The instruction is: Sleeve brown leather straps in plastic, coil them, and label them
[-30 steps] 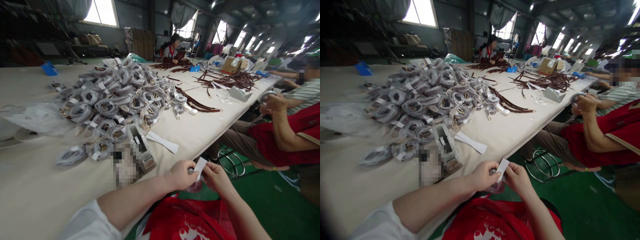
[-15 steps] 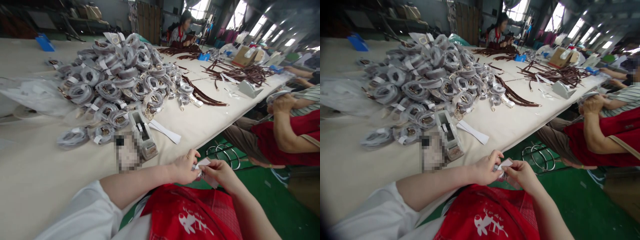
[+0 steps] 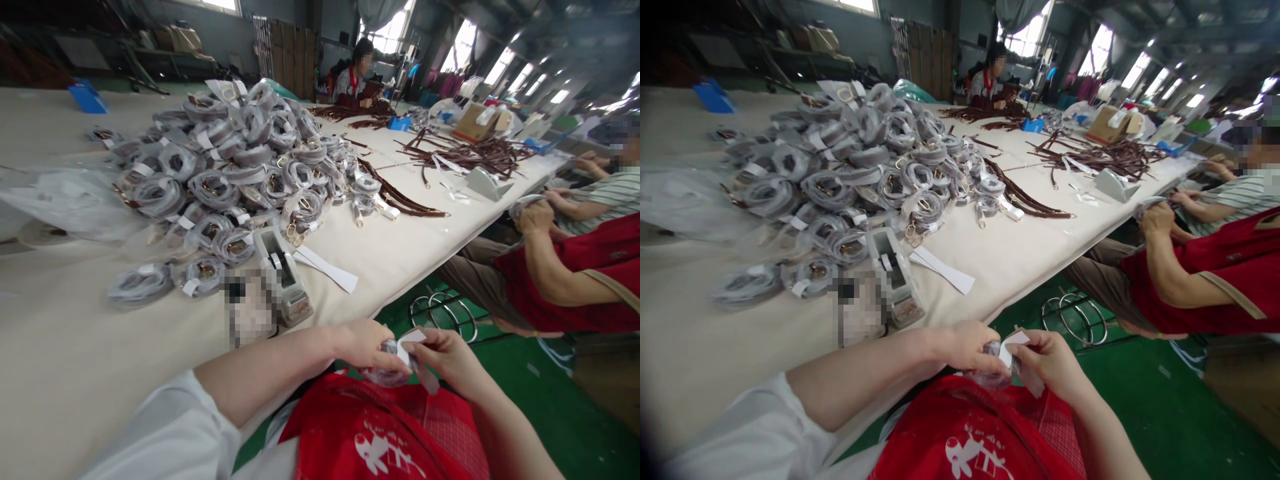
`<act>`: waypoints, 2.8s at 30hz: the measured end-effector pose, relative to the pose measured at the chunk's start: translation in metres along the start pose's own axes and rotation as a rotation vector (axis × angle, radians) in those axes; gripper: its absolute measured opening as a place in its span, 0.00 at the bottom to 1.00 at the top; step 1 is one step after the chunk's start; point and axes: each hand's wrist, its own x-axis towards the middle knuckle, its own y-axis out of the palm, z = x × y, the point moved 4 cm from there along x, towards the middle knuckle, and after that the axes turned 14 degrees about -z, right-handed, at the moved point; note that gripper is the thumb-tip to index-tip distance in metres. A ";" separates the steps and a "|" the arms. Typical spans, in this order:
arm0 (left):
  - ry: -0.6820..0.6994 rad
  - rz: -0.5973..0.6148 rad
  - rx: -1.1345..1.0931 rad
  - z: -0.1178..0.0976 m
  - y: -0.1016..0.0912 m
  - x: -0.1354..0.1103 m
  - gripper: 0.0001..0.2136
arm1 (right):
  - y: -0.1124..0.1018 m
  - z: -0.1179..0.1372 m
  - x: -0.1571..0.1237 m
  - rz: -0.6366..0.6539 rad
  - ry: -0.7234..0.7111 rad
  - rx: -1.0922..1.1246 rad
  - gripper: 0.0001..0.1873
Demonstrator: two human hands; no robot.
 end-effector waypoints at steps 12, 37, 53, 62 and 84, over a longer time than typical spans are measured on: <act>-0.131 -0.126 0.060 -0.003 0.019 -0.006 0.18 | 0.004 -0.002 -0.010 0.075 0.015 -0.053 0.17; 0.061 -0.158 0.166 -0.019 0.001 -0.012 0.11 | 0.004 -0.004 0.000 0.154 -0.034 0.033 0.17; -0.289 -0.287 -0.411 0.020 0.018 0.004 0.18 | 0.013 0.024 -0.007 -0.115 -0.389 -0.549 0.07; -0.319 -0.361 -0.637 0.025 0.012 0.009 0.15 | 0.018 0.024 -0.004 -0.167 -0.506 -0.646 0.16; -0.364 -0.416 -0.723 0.029 0.016 0.013 0.18 | 0.027 0.042 -0.001 -0.091 -0.524 -0.853 0.12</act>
